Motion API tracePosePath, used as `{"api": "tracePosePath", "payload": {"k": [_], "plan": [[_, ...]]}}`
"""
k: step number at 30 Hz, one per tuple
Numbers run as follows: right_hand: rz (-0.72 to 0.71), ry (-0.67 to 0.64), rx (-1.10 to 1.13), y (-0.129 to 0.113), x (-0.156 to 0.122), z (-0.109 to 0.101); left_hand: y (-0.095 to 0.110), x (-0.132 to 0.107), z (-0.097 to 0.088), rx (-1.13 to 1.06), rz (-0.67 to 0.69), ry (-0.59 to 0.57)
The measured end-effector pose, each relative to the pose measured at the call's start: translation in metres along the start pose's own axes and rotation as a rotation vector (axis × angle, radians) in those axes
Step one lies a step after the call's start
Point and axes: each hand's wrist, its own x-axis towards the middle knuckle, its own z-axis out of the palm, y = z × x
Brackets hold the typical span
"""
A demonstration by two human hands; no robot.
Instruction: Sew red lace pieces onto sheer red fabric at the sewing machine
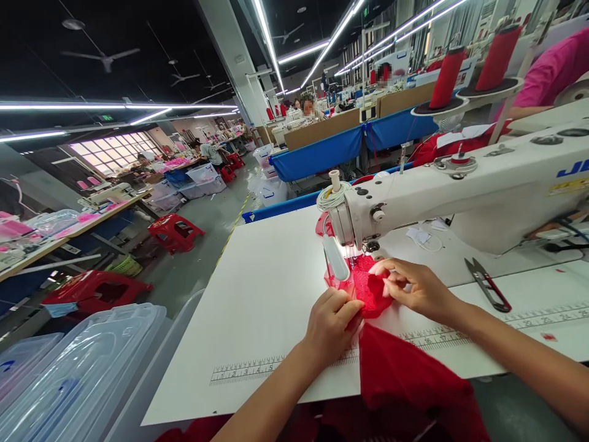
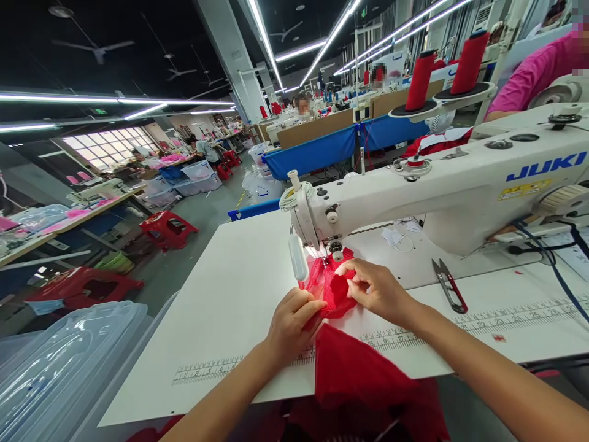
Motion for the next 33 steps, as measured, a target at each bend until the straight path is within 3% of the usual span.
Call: {"api": "tracePosePath", "payload": {"k": [7, 15, 20, 23, 29, 33], "plan": [[-0.203, -0.188, -0.452, 0.006, 0.011, -0.010, 0.002, 0.000, 0.001, 0.056, 0.126, 0.006], [-0.248, -0.406, -0.531, -0.002, 0.009, -0.008, 0.002, -0.001, 0.003, 0.021, 0.006, 0.018], [-0.151, -0.269, -0.767, -0.009, 0.014, 0.007, 0.009, 0.006, 0.001, 0.038, 0.014, 0.022], [-0.156, -0.213, -0.767, -0.001, 0.019, 0.012, 0.010, 0.008, -0.001, 0.078, 0.013, 0.001], [-0.147, -0.139, -0.699, 0.014, 0.017, 0.016, 0.007, 0.002, 0.007, 0.326, -0.056, -0.173], [-0.174, -0.155, -0.623, 0.014, 0.015, 0.016, -0.002, 0.006, 0.008, 0.263, -0.150, -0.278]]}}
